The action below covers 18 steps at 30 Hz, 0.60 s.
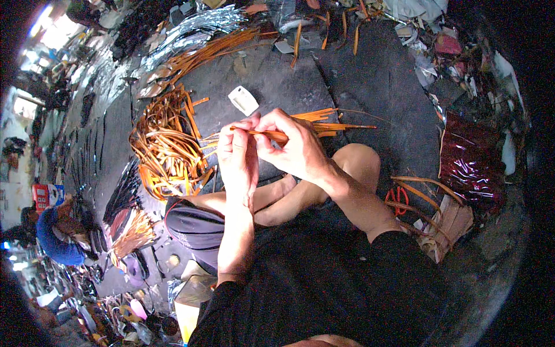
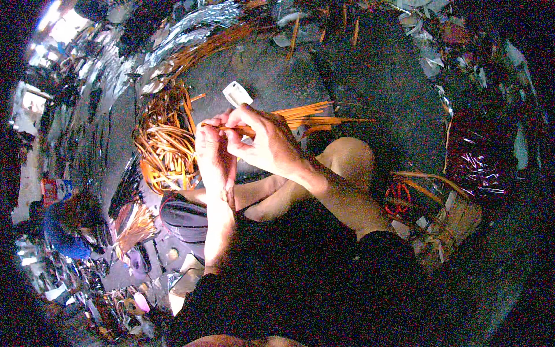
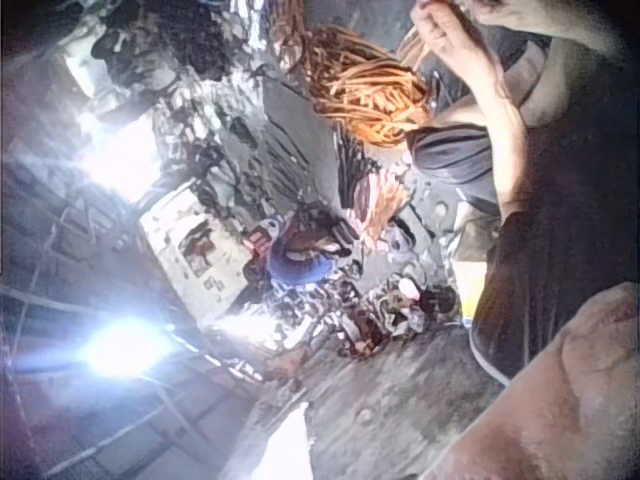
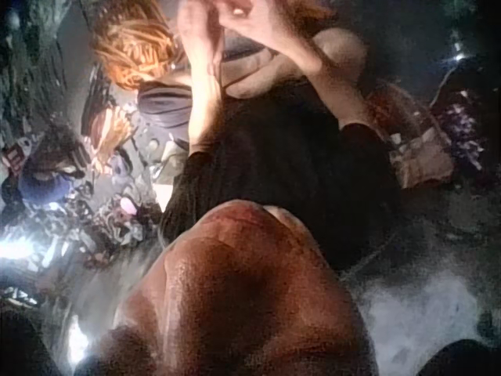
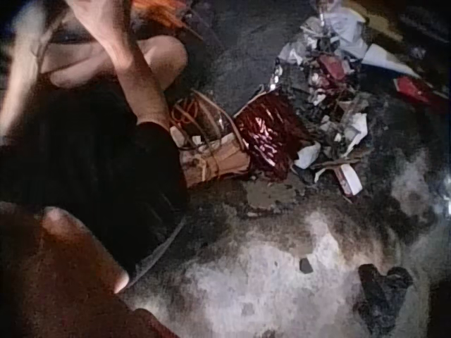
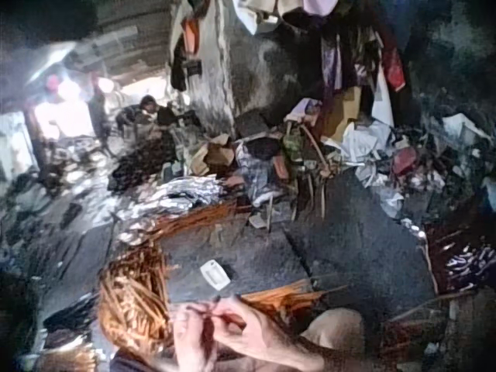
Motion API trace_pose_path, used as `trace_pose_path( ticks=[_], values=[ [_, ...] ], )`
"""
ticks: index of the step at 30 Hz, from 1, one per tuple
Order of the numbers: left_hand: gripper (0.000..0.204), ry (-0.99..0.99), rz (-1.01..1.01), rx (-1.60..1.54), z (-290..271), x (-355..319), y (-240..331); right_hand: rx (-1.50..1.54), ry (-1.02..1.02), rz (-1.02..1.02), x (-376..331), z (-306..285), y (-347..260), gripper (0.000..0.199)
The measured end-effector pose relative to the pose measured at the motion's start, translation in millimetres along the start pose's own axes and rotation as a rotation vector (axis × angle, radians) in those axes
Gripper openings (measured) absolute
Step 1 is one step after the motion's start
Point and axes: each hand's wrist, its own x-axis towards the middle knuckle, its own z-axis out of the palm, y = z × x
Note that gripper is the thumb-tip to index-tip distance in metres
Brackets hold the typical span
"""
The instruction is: The person sits on the floor and strips the orange insulation from copper wires by hand. They pull the insulation off in strips and place the stripped wires into a pile, occasionally using a white plastic tool to assist with the process.
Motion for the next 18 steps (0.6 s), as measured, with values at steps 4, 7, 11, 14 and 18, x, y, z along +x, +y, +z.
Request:
trace_pose_path(
  ticks=[4, 7, 11, 14, 18],
  values=[
    [0.023, 0.156, 0.055, 0.053, 16, -6, 9, -0.078, -0.010, -0.124, 2, 10, 4, 0.019],
    [0.021, 0.220, 0.077, 0.004, 10, -6, 24, -0.088, -0.024, -0.179, 0, 10, 6, 0.020],
    [0.023, 0.352, 0.159, -0.056, -4, 1, 46, -0.116, -0.081, -0.220, -1, 1, 5, 0.020],
    [0.020, 0.352, 0.179, -0.097, -19, 3, 57, -0.140, -0.092, -0.264, -4, -3, 10, 0.021],
    [0.021, 0.340, 0.233, -0.149, -46, 5, 83, -0.184, -0.121, -0.238, -10, -13, 13, 0.021]
  ],
)
